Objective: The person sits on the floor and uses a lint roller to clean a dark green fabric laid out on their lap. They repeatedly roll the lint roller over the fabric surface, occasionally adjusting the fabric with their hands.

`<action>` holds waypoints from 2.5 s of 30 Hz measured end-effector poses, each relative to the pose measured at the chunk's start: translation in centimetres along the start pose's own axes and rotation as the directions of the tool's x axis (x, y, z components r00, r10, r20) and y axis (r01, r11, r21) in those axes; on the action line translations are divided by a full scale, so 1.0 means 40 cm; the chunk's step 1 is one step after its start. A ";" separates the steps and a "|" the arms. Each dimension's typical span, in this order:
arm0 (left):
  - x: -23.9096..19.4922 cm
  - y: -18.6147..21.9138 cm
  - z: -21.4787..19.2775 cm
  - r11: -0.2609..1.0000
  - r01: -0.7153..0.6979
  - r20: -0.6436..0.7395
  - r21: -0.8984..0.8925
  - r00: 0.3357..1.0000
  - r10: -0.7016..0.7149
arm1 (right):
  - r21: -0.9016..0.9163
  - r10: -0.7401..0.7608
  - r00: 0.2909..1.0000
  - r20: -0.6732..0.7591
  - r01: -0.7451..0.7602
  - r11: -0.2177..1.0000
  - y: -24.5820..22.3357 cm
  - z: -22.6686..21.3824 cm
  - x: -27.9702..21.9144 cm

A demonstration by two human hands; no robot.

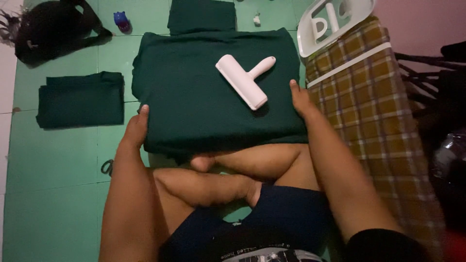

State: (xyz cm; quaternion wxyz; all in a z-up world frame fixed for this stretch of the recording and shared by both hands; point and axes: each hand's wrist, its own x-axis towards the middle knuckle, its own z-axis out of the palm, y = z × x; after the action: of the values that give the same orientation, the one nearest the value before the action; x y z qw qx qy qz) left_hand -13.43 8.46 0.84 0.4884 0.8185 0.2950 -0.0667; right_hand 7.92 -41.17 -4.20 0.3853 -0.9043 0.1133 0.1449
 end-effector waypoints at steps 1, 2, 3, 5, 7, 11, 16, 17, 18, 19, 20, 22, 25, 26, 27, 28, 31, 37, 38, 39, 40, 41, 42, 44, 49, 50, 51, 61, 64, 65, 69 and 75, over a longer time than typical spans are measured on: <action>0.016 -0.021 0.002 1.000 0.001 -0.002 0.003 1.000 -0.001 | 0.002 0.000 1.000 0.002 0.000 1.000 -0.024 -0.008 -0.025; 0.029 -0.045 0.008 0.984 -0.118 -0.147 0.135 0.979 0.138 | -0.131 -0.157 0.981 -0.111 0.142 0.981 -0.046 -0.017 -0.049; 0.042 -0.068 0.013 0.936 -0.214 -0.265 0.281 0.920 0.290 | -0.275 -0.322 0.926 -0.198 0.263 0.925 -0.069 -0.027 -0.073; 0.033 -0.070 0.020 0.906 -0.217 -0.450 0.363 0.811 0.374 | -0.389 -0.458 0.849 -0.263 0.341 0.856 -0.169 -0.037 -0.161; 0.019 -0.013 0.033 0.871 -0.201 -0.597 0.448 0.658 0.459 | -0.500 -0.584 0.750 -0.310 0.394 0.771 -0.215 -0.020 -0.162; -0.022 0.216 0.110 0.617 -0.563 -0.186 0.550 0.637 0.748 | 0.458 -0.110 0.984 -0.142 0.164 0.874 -0.278 0.039 -0.072; 0.128 0.289 0.266 0.578 -0.496 0.155 0.648 0.829 0.537 | 0.786 -0.020 0.975 0.222 -0.167 0.595 -0.343 0.140 0.024; 0.158 0.297 0.280 0.582 -0.452 0.123 0.676 0.848 0.516 | 0.764 -0.061 0.975 0.215 -0.129 0.633 -0.363 0.160 0.028; 0.184 0.300 0.299 0.586 -0.406 0.092 0.701 0.867 0.490 | 0.737 -0.097 0.972 0.212 -0.094 0.670 -0.374 0.180 0.030; 0.200 0.305 0.298 0.585 -0.407 0.092 0.701 0.866 0.492 | 0.738 -0.098 0.973 0.211 -0.092 0.669 -0.384 0.173 0.023; 0.214 0.308 0.295 0.585 -0.391 0.070 0.711 0.867 0.494 | 0.715 -0.146 0.978 0.147 -0.003 0.699 -0.394 0.168 0.014; 0.242 0.300 0.281 0.583 -0.373 0.048 0.722 0.867 0.495 | 0.686 -0.197 0.977 0.086 0.085 0.722 -0.401 0.127 -0.010; 0.279 0.277 0.244 0.563 -0.333 0.023 0.756 0.873 0.486 | 0.619 -0.187 0.967 -0.170 0.253 0.744 -0.374 0.005 -0.020; 0.285 0.267 0.232 0.566 -0.315 -0.007 0.762 0.870 0.493 | 0.595 -0.119 0.949 -0.291 0.277 0.755 -0.349 -0.041 -0.006; 0.289 0.255 0.220 0.568 -0.297 -0.036 0.768 0.865 0.500 | 0.568 -0.052 0.912 -0.408 0.298 0.768 -0.324 -0.086 0.006; 0.282 0.265 0.214 0.567 -0.294 -0.032 0.769 0.869 0.494 | 0.570 -0.046 0.914 -0.403 0.290 0.769 -0.322 -0.108 0.004; 0.271 0.281 0.204 0.639 -0.331 -0.007 0.695 0.885 0.466 | 0.609 0.117 0.893 -0.434 0.195 0.769 -0.339 -0.138 0.000; 0.263 0.290 0.204 0.626 -0.317 -0.004 0.712 0.890 0.455 | 0.752 -0.067 0.996 -0.057 0.087 0.654 -0.457 0.043 0.022; 0.262 0.290 0.203 0.628 -0.317 -0.008 0.711 0.889 0.457 | 0.783 -0.073 0.994 -0.083 0.110 0.612 -0.446 0.087 0.071; 0.261 0.290 0.201 0.630 -0.316 -0.012 0.709 0.888 0.460 | 0.812 -0.077 0.991 -0.109 0.134 0.568 -0.437 0.132 0.119; 0.266 0.288 0.203 0.627 -0.318 -0.015 0.711 0.885 0.466 | 0.814 -0.081 0.990 -0.114 0.140 0.563 -0.433 0.080 0.122; 0.271 0.286 0.205 0.632 -0.305 -0.013 0.712 0.895 0.446 | 0.745 0.066 0.984 -0.168 0.083 0.662 -0.430 0.030 0.125; 0.273 0.280 0.207 0.641 -0.288 -0.015 0.712 0.906 0.423 | 0.668 0.202 0.952 -0.232 0.005 0.744 -0.426 -0.018 0.128; 0.279 0.272 0.211 0.637 -0.296 -0.026 0.712 0.895 0.445 | 0.651 0.199 0.909 -0.366 0.098 0.752 -0.390 -0.090 0.174; 0.272 0.272 0.223 0.637 -0.286 -0.045 0.716 0.892 0.450 | 0.680 0.229 0.892 -0.389 0.111 0.724 -0.433 -0.057 0.123; 0.269 0.279 0.216 0.640 -0.289 -0.030 0.712 0.898 0.439 | 0.710 0.178 0.938 -0.298 0.093 0.698 -0.448 -0.008 0.121; 0.265 0.286 0.209 0.643 -0.292 -0.015 0.708 0.904 0.427 | 0.737 0.122 0.971 -0.204 0.070 0.672 -0.464 0.042 0.118; 0.268 0.275 0.218 0.633 -0.293 -0.020 0.716 0.898 0.439 | 0.574 0.112 0.815 -0.569 0.296 0.763 -0.421 -0.045 0.226; 0.268 0.276 0.214 0.647 -0.306 -0.030 0.699 0.891 0.453 | 0.844 0.163 0.960 -0.227 0.110 0.525 -0.456 0.028 0.202; 0.269 0.274 0.216 0.648 -0.323 -0.033 0.690 0.880 0.473 | 0.782 0.143 0.971 -0.191 0.062 0.621 -0.464 0.043 0.160; 0.283 0.243 0.231 0.593 -0.294 -0.097 0.749 0.838 0.537 | 0.810 -0.061 0.989 -0.132 0.144 0.569 -0.349 0.114 0.133; 0.274 0.250 0.226 0.615 -0.367 -0.101 0.698 0.800 0.592 | -0.331 -0.492 0.831 -0.259 0.402 0.854 -0.432 -0.059 0.009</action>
State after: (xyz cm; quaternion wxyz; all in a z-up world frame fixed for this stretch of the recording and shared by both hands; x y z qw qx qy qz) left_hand 2.62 1.95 -0.55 0.1191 0.9827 0.0952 0.1053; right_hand 14.13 -31.22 8.73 0.2604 -0.9592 -0.0597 -0.0922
